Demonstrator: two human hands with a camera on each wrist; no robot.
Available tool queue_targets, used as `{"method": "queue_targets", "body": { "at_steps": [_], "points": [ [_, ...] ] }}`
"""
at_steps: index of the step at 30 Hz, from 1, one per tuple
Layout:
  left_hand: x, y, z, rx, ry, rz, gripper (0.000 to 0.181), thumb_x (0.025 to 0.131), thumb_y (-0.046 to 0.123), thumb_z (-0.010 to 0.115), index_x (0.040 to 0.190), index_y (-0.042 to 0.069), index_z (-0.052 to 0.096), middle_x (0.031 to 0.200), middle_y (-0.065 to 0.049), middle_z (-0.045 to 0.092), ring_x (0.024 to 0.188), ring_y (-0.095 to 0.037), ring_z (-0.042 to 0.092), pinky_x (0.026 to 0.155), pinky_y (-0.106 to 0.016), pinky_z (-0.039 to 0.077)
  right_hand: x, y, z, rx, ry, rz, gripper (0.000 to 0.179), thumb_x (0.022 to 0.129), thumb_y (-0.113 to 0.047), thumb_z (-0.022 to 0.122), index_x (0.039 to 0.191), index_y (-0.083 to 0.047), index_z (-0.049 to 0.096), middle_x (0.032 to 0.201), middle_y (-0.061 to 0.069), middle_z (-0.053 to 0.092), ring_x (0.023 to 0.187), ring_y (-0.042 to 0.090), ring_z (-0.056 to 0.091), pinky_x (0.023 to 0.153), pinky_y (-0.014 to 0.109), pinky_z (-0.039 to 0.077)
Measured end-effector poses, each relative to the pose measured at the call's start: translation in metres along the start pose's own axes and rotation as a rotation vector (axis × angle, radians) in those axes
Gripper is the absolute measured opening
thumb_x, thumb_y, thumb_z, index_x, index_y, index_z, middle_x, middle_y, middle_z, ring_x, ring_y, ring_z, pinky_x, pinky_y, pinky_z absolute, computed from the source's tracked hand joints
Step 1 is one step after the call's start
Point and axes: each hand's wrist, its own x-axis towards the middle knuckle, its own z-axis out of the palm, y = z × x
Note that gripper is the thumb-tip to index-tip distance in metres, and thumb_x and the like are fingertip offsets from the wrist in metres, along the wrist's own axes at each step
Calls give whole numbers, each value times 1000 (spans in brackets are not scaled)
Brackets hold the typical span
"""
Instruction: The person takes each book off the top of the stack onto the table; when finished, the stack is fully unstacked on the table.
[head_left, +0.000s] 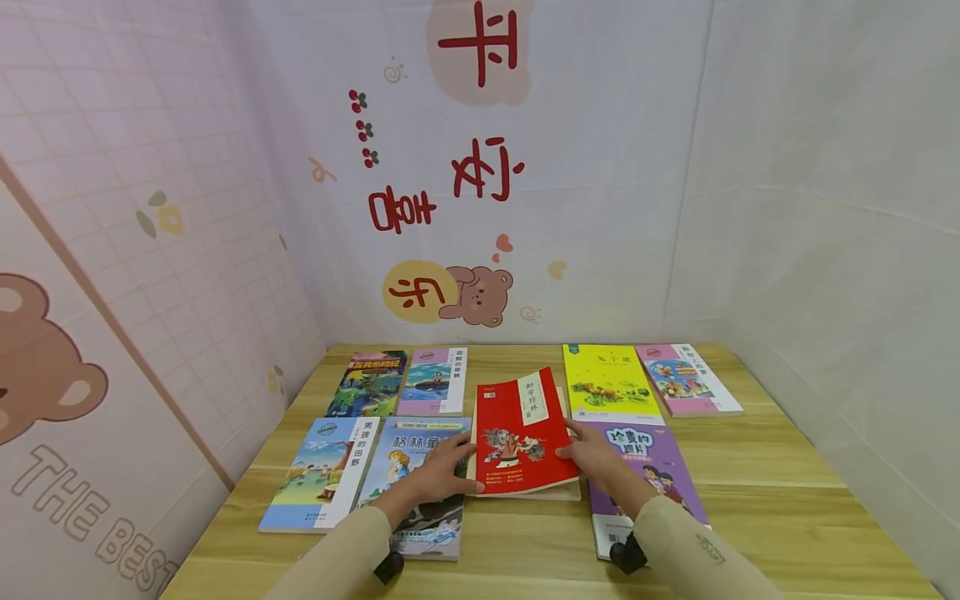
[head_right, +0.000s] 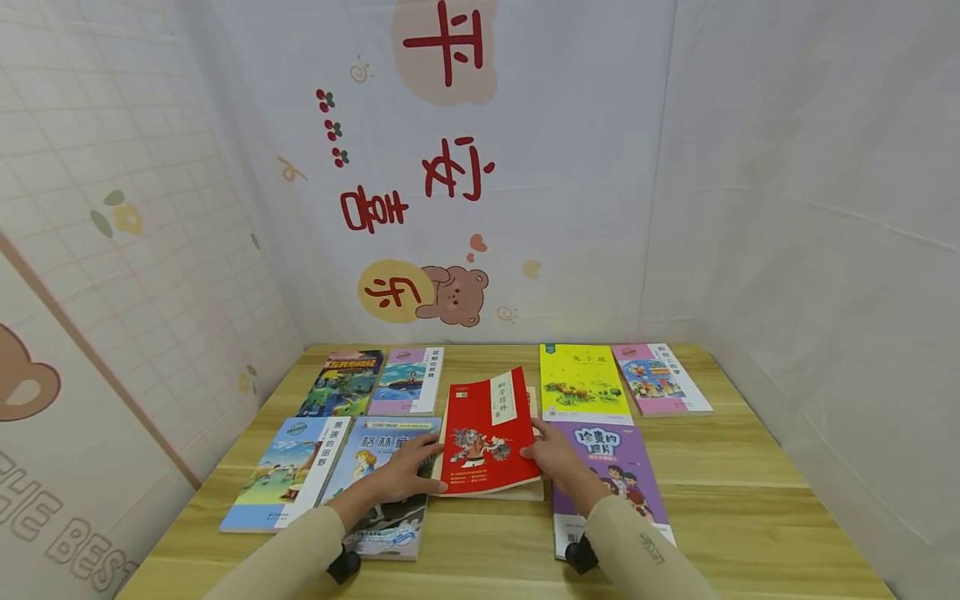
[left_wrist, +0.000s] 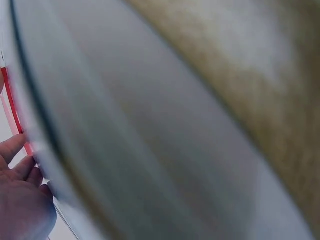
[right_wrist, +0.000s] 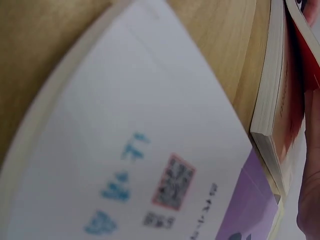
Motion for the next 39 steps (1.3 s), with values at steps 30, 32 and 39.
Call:
{"method": "queue_targets", "body": {
  "at_steps": [30, 32, 39],
  "points": [
    [3, 4, -8, 114, -39, -1, 76, 88, 39, 76, 151, 11, 44, 162, -21, 15, 148, -44, 10, 114, -65, 8, -19, -1, -48, 133, 48, -36, 74, 93, 2, 58, 158, -14, 28, 129, 25, 59, 88, 31, 71, 64, 37, 57],
    [3, 4, -7, 117, -36, -4, 76, 88, 40, 76, 151, 11, 43, 162, -20, 14, 148, -43, 9, 114, -65, 8, -22, -1, -52, 161, 38, -47, 74, 93, 4, 58, 158, -14, 27, 128, 24, 60, 88, 32, 71, 66, 39, 58],
    [1, 6, -7, 111, -28, -17, 77, 88, 39, 76, 151, 11, 43, 163, -20, 14, 148, -44, 8, 114, -65, 9, -28, -3, -69, 176, 4, -49, 76, 94, 4, 58, 159, -14, 23, 132, 26, 56, 94, 32, 70, 77, 46, 58]
  ]
}}
